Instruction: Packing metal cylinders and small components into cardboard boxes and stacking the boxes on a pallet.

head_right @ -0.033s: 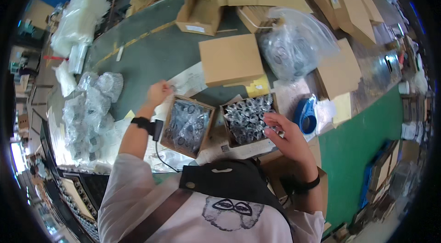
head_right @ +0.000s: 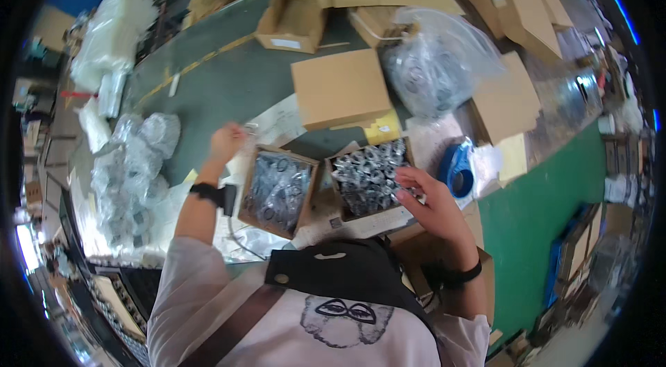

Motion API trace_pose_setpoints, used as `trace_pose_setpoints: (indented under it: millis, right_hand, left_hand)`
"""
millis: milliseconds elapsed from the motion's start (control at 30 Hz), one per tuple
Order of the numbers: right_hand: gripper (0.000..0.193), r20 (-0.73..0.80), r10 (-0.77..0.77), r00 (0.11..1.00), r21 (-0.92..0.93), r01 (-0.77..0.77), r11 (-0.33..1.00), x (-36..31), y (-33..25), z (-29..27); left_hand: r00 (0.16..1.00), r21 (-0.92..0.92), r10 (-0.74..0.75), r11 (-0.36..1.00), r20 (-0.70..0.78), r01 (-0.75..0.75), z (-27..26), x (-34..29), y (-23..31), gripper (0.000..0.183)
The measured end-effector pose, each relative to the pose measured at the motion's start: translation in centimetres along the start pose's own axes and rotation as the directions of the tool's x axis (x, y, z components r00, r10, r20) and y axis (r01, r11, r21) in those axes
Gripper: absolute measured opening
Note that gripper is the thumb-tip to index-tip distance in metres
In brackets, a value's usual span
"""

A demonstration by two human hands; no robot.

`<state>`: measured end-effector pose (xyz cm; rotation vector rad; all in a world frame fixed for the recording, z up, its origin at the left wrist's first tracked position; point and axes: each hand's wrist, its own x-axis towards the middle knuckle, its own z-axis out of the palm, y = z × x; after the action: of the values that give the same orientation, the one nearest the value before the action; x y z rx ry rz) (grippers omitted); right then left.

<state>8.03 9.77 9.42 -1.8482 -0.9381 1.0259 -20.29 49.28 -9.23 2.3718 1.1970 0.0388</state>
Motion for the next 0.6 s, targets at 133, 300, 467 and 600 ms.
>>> trace_pose_setpoints:
  millis: [133,300,467,600]
  right_hand:
    - [0.023,-0.175,0.066,0.982,-0.063,-0.078,0.995,-0.8,2.4,-1.6]
    - [0.014,-0.106,-0.065,0.992,-0.382,0.020,0.924,2.0,4.7,-1.3]
    - [0.006,-0.215,-0.091,0.972,-0.622,-0.065,0.780,2.4,3.8,-0.9]
    - [0.011,-0.162,0.031,0.986,-0.609,-0.125,0.783,0.8,4.8,-3.2]
  left_hand:
    - [0.996,-0.653,-0.049,0.758,-0.081,-0.015,-8.1,-5.2,4.3,0.014]
    - [0.948,-0.460,0.268,0.872,0.170,-0.164,-6.4,-11.7,9.6,0.027]
    - [0.941,0.010,0.241,0.969,-0.238,-0.246,-8.3,-14.0,14.6,0.037]
    - [0.941,-0.311,0.269,0.894,-0.203,-0.323,-10.3,-14.0,17.5,0.033]
